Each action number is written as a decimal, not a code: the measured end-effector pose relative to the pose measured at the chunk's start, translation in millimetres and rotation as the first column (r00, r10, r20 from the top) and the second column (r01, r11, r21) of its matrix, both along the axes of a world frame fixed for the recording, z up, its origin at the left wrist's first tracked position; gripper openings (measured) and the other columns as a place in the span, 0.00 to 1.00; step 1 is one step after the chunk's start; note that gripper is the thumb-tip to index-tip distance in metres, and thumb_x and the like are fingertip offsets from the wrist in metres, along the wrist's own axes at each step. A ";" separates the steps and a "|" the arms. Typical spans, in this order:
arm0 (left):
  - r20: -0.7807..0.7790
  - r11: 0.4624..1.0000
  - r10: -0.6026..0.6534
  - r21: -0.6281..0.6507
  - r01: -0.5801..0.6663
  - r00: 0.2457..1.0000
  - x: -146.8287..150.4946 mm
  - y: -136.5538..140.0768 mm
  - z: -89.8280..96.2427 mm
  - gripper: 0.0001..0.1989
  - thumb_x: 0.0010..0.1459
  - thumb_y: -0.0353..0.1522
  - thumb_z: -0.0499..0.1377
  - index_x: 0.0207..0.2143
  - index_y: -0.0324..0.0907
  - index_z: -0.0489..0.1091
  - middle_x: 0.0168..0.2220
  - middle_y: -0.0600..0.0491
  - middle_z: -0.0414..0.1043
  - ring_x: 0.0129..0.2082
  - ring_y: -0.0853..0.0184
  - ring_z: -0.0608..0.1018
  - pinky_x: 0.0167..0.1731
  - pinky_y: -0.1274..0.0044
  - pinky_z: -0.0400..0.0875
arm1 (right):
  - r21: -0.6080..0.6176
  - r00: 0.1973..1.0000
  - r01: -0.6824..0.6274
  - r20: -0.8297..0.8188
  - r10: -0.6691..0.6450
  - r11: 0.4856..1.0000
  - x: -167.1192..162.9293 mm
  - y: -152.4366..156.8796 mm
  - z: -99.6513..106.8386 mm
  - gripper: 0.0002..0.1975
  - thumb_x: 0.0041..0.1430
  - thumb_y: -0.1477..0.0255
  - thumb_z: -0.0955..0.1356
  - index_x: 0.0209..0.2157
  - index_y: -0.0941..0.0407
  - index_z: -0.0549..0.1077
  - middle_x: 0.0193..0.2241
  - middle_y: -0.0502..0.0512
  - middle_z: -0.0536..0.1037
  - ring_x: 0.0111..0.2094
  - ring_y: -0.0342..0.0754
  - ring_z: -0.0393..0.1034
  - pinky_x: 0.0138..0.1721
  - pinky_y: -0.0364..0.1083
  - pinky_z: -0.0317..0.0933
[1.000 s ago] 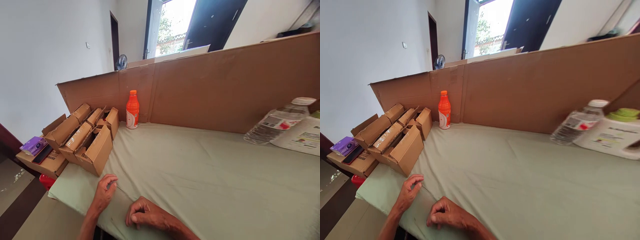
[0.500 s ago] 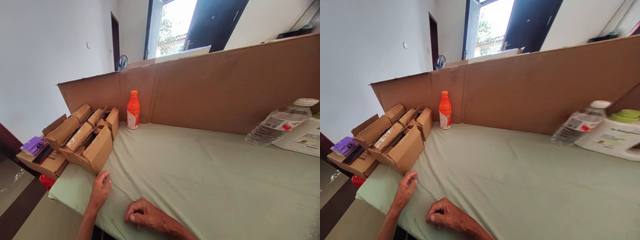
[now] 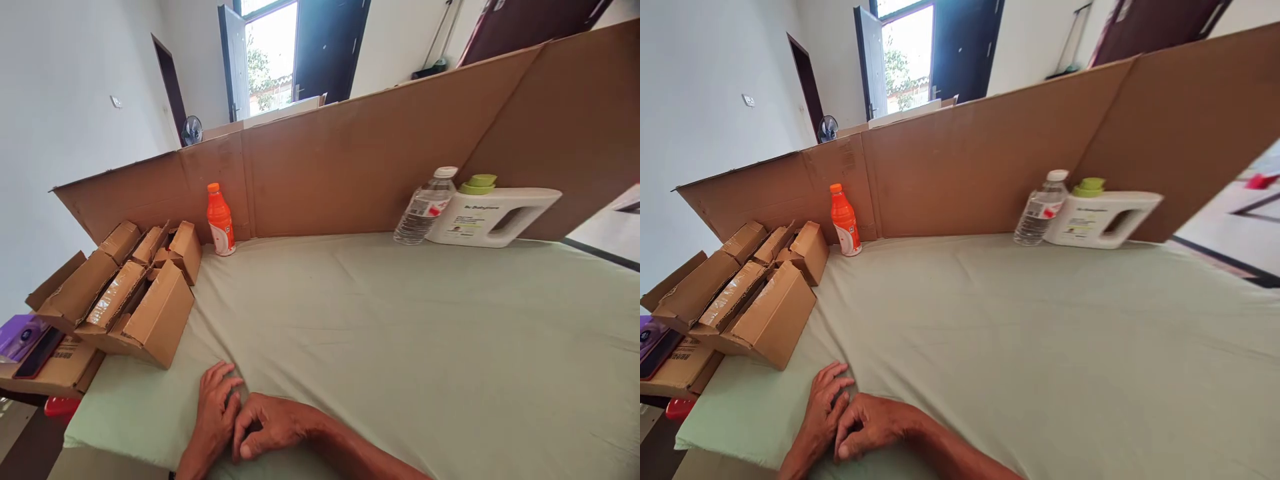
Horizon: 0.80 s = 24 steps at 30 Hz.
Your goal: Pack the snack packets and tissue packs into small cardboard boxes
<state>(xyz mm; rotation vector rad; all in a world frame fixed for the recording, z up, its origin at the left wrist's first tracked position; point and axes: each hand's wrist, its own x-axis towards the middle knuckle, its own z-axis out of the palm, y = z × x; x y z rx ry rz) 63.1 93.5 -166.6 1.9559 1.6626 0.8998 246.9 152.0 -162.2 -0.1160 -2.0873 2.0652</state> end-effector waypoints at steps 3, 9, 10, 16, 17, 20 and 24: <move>-0.017 1.000 -0.012 -0.008 0.011 1.000 1.8 -4.1 0.3 0.15 0.63 0.31 0.55 0.45 0.47 0.80 0.58 0.46 0.76 0.63 0.50 0.71 0.63 0.50 0.63 | -0.007 1.000 -0.001 0.003 0.001 1.000 -0.4 -1.2 -1.2 0.26 0.58 0.48 0.72 0.40 0.58 0.85 0.34 0.57 0.83 0.37 0.48 0.75 0.44 0.46 0.66; -0.016 1.000 0.004 -0.002 -0.004 1.000 7.5 -9.8 -1.7 0.16 0.63 0.28 0.53 0.44 0.47 0.79 0.58 0.47 0.76 0.63 0.52 0.71 0.62 0.51 0.64 | 0.009 1.000 -0.005 0.014 0.005 1.000 0.0 -2.3 2.0 0.24 0.58 0.51 0.72 0.39 0.58 0.85 0.30 0.54 0.81 0.32 0.45 0.71 0.39 0.44 0.64; -0.014 1.000 0.008 -0.001 -0.008 1.000 8.4 -10.6 -2.2 0.16 0.62 0.28 0.53 0.44 0.47 0.79 0.58 0.47 0.76 0.62 0.53 0.71 0.62 0.52 0.65 | 0.009 1.000 -0.005 0.017 0.005 1.000 0.4 -2.7 2.6 0.23 0.59 0.52 0.72 0.39 0.58 0.85 0.30 0.54 0.81 0.32 0.45 0.71 0.39 0.44 0.64; 0.005 0.999 0.028 -0.015 -0.028 1.000 12.3 -16.0 -2.7 0.17 0.58 0.25 0.54 0.43 0.46 0.80 0.57 0.47 0.77 0.61 0.55 0.72 0.62 0.55 0.65 | -0.040 0.999 -0.015 0.044 0.016 0.999 2.2 -5.5 0.4 0.26 0.58 0.49 0.72 0.38 0.58 0.85 0.28 0.54 0.79 0.30 0.46 0.70 0.38 0.45 0.63; 0.009 0.999 0.028 -0.018 -0.027 1.000 12.3 -17.0 -1.7 0.17 0.58 0.24 0.54 0.43 0.46 0.80 0.56 0.47 0.78 0.61 0.55 0.73 0.62 0.55 0.66 | -0.052 0.999 -0.015 0.047 0.017 0.999 2.3 -5.9 -0.3 0.26 0.57 0.48 0.72 0.38 0.58 0.85 0.28 0.54 0.79 0.30 0.46 0.69 0.37 0.45 0.63; 0.025 1.000 0.021 -0.015 -0.020 0.999 10.2 -20.2 3.4 0.18 0.55 0.24 0.55 0.41 0.46 0.81 0.54 0.48 0.79 0.58 0.56 0.75 0.60 0.59 0.69 | -0.098 0.999 0.002 0.053 0.003 0.995 2.5 -7.1 -1.1 0.28 0.56 0.46 0.72 0.37 0.59 0.85 0.25 0.52 0.75 0.27 0.44 0.65 0.33 0.44 0.60; 0.054 0.998 0.051 0.033 -0.053 0.997 -2.0 -25.6 13.7 0.15 0.55 0.25 0.57 0.39 0.47 0.81 0.45 0.50 0.83 0.49 0.59 0.81 0.54 0.66 0.75 | -0.182 0.995 0.026 0.103 -0.007 0.983 3.5 -7.7 -1.9 0.30 0.53 0.44 0.73 0.37 0.59 0.85 0.24 0.51 0.75 0.25 0.42 0.64 0.30 0.43 0.58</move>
